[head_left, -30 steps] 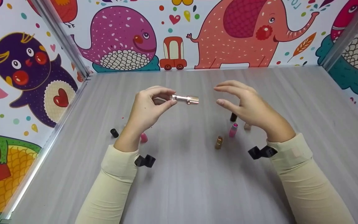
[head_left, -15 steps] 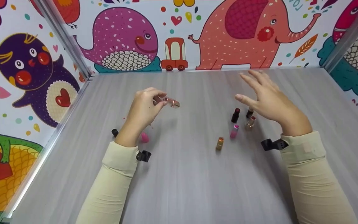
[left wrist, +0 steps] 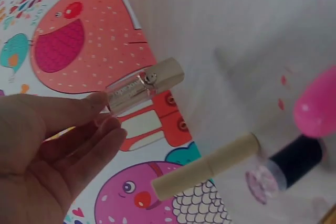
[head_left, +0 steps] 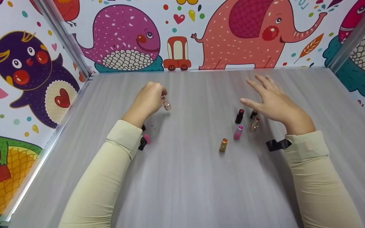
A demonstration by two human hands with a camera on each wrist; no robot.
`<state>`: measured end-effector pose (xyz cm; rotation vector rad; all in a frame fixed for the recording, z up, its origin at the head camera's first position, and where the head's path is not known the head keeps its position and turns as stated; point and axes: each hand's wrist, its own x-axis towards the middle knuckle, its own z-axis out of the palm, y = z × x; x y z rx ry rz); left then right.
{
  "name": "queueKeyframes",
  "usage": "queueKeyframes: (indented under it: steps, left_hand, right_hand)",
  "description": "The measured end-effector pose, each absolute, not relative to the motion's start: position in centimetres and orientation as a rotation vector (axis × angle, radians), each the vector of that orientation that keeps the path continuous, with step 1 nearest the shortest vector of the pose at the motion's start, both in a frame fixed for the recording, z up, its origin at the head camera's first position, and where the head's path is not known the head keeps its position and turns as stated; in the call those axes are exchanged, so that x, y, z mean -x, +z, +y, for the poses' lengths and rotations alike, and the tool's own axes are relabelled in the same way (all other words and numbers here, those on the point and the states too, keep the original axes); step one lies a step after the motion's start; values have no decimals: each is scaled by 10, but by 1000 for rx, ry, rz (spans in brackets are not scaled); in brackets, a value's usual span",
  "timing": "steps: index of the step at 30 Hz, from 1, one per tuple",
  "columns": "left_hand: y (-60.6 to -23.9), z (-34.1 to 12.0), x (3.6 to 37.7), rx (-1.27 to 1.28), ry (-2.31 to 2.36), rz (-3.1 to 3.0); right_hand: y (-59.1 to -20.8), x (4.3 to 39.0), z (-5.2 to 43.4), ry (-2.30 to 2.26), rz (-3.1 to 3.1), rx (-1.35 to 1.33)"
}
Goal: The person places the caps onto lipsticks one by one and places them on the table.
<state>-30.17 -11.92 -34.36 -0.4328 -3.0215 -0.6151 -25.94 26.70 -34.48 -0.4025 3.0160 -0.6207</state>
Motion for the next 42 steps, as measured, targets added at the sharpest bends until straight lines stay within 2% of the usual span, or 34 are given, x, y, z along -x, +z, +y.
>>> queueKeyframes:
  steps: [10, 42]
  left_hand:
    - [-353, -122, 318, 373, -468, -3086]
    - [-364, -120, 319, 397, -322, -3099]
  right_hand:
    - [-343, 259, 268, -628, 3026, 402]
    - [-339, 253, 265, -665, 3034, 426]
